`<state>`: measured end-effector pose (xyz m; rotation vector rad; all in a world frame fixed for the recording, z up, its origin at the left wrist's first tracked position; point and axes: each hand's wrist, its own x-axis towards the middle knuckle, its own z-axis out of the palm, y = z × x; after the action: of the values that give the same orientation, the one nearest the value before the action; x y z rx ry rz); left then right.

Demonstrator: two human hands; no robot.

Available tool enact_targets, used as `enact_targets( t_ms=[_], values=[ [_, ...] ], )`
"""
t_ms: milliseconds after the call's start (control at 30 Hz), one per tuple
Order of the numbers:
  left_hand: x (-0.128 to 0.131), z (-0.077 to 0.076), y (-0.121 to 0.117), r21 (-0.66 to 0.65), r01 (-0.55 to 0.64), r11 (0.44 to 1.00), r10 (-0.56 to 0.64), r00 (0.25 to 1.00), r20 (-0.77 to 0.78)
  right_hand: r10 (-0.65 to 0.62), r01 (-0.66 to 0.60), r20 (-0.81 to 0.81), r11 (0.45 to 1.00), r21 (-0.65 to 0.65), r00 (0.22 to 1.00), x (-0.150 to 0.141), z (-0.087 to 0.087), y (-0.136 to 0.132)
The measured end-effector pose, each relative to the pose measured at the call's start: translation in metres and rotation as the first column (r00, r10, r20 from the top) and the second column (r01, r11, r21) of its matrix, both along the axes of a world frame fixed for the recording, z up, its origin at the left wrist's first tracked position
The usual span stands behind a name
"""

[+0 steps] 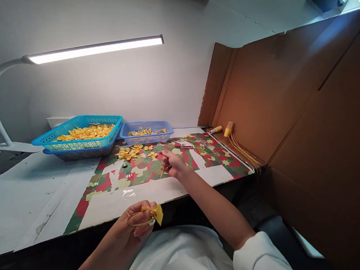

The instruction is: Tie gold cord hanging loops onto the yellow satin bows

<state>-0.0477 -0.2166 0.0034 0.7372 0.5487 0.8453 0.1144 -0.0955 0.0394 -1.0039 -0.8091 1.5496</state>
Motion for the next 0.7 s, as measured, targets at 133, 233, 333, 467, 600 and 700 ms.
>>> enact_targets(
  t_ms=[133,233,333,467,600,700],
  values=[
    [0.000,0.004,-0.005,-0.157,-0.169,0.973,0.179,0.983,0.048,-0.105,0.107,-0.018,0.985,0.132,0.994,0.011,0.007,-0.003],
    [0.002,0.007,-0.008,-0.232,-0.261,0.937,0.280,0.959,0.053,-0.178,0.179,-0.027,0.947,0.266,0.984,0.012,0.000,-0.030],
    [0.005,0.009,-0.006,-0.270,-0.376,0.887,0.395,0.918,0.019,-0.244,0.236,-0.025,0.896,0.377,0.969,0.015,-0.014,-0.068],
    [0.011,0.007,0.002,-0.248,-0.441,0.863,0.454,0.891,-0.004,-0.322,0.164,0.164,0.781,0.602,0.932,0.016,-0.031,-0.107],
    [0.018,0.008,0.016,-0.153,-0.458,0.876,0.454,0.889,-0.062,-0.396,-0.005,0.344,0.650,0.760,0.852,0.009,-0.036,-0.115],
    [0.021,0.009,0.028,-0.091,-0.456,0.886,0.445,0.888,-0.116,-0.479,-0.061,0.339,0.506,0.860,0.810,0.003,-0.036,-0.108]
  ],
)
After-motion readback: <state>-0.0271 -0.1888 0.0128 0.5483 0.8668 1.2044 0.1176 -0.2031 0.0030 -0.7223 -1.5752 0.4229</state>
